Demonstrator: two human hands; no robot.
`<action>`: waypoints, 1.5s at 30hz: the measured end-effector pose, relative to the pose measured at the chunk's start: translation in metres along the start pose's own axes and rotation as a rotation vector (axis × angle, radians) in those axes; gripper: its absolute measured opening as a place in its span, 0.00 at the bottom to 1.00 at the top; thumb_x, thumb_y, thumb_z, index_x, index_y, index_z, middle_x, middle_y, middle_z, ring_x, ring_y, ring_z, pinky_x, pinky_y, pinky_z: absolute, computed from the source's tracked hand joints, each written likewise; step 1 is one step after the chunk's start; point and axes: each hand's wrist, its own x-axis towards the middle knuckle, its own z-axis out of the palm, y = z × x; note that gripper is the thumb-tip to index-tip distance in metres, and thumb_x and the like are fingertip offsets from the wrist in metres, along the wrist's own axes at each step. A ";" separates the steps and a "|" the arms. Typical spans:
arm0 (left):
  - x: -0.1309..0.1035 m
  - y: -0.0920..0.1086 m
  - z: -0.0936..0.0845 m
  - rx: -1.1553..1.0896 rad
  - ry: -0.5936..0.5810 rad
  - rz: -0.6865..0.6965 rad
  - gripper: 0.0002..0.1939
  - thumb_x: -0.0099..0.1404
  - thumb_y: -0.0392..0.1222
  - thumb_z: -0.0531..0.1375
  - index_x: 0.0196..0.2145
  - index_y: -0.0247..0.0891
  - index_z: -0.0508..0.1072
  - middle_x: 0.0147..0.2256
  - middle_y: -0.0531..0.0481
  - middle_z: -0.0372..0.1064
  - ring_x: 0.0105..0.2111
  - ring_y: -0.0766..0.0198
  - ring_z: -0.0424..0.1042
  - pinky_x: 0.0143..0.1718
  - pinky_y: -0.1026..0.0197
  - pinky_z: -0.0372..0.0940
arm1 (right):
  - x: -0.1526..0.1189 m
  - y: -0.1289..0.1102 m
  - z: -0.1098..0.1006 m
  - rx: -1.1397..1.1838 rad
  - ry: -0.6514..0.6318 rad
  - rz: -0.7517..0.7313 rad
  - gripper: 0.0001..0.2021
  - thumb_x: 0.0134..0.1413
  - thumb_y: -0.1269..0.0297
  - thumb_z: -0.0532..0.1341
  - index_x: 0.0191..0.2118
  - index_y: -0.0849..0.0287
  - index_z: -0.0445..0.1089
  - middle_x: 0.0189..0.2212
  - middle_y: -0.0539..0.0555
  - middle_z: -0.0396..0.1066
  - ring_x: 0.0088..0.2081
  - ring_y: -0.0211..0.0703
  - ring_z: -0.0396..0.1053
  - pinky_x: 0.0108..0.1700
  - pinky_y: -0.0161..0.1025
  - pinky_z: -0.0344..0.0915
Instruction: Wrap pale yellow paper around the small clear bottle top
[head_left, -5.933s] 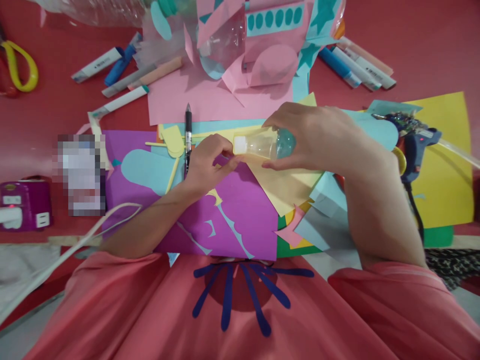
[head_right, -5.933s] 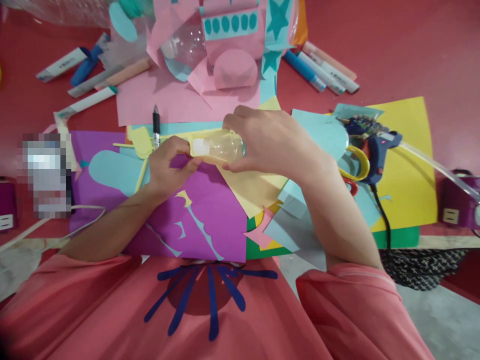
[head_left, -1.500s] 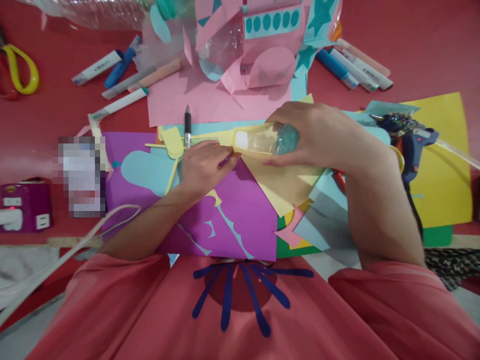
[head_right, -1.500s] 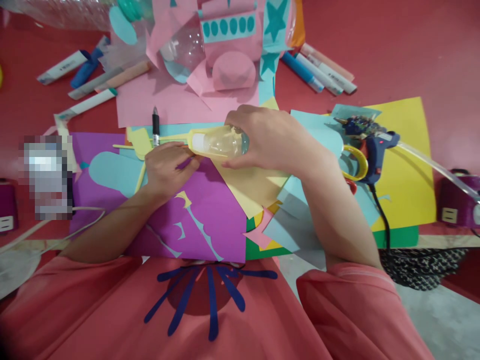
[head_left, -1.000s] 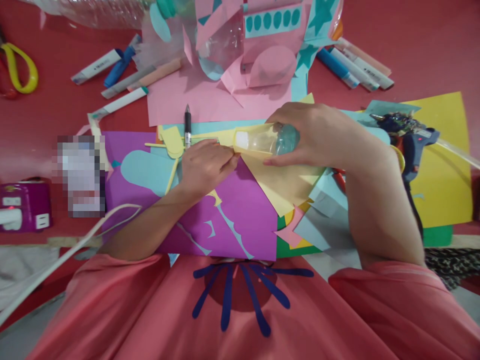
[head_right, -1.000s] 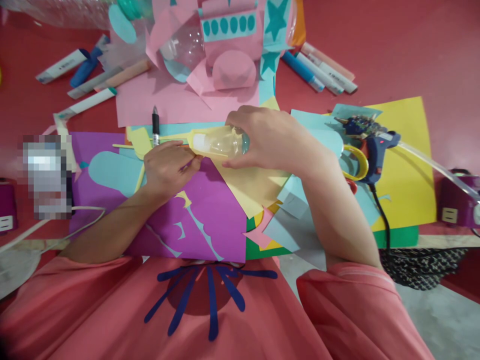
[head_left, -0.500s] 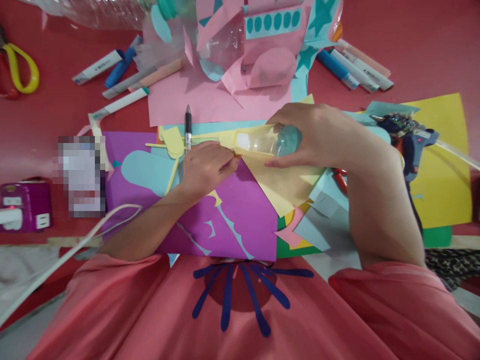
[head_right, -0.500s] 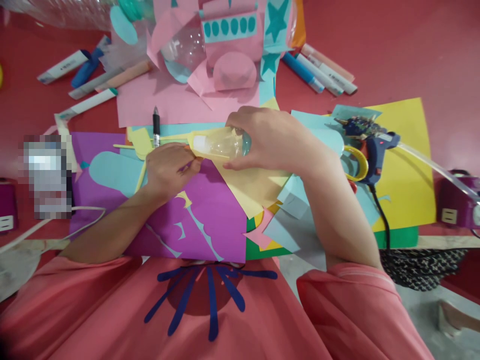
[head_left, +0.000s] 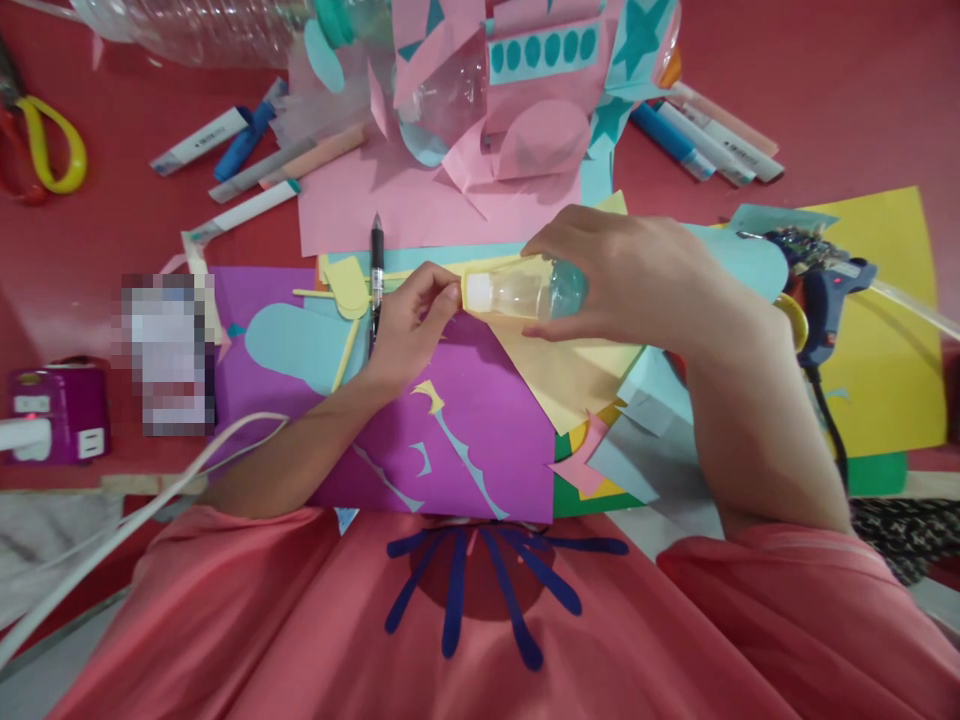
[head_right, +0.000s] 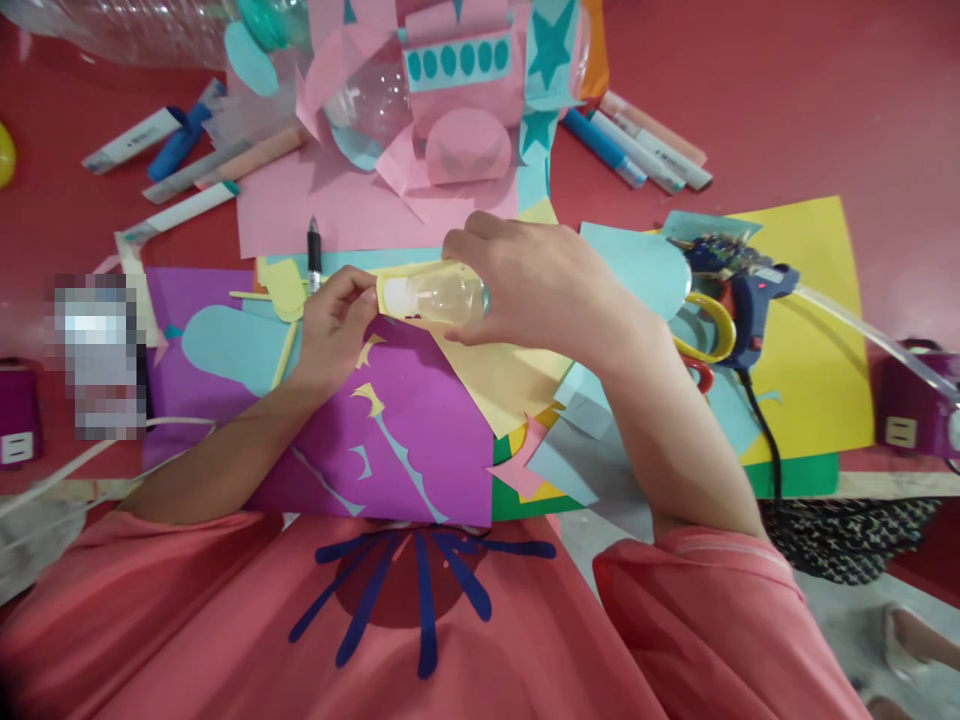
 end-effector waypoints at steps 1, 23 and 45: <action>0.000 0.001 0.000 -0.012 0.001 0.011 0.23 0.74 0.62 0.48 0.31 0.42 0.64 0.27 0.54 0.65 0.27 0.68 0.66 0.28 0.63 0.63 | 0.000 0.000 0.000 -0.011 0.000 0.000 0.26 0.58 0.52 0.63 0.57 0.60 0.69 0.56 0.67 0.72 0.51 0.64 0.73 0.42 0.47 0.65; 0.007 0.012 -0.002 -0.253 -0.027 -0.141 0.30 0.64 0.72 0.56 0.25 0.40 0.64 0.24 0.55 0.61 0.27 0.69 0.64 0.30 0.63 0.64 | -0.001 0.001 0.003 -0.091 0.045 -0.061 0.22 0.62 0.55 0.60 0.57 0.62 0.67 0.56 0.66 0.71 0.49 0.58 0.71 0.35 0.43 0.56; 0.010 0.016 -0.004 -0.388 -0.053 -0.428 0.16 0.63 0.48 0.63 0.21 0.39 0.66 0.23 0.55 0.65 0.26 0.70 0.66 0.31 0.66 0.66 | -0.001 -0.003 0.009 -0.144 0.147 -0.078 0.16 0.60 0.59 0.60 0.52 0.56 0.70 0.48 0.62 0.73 0.45 0.57 0.69 0.37 0.44 0.56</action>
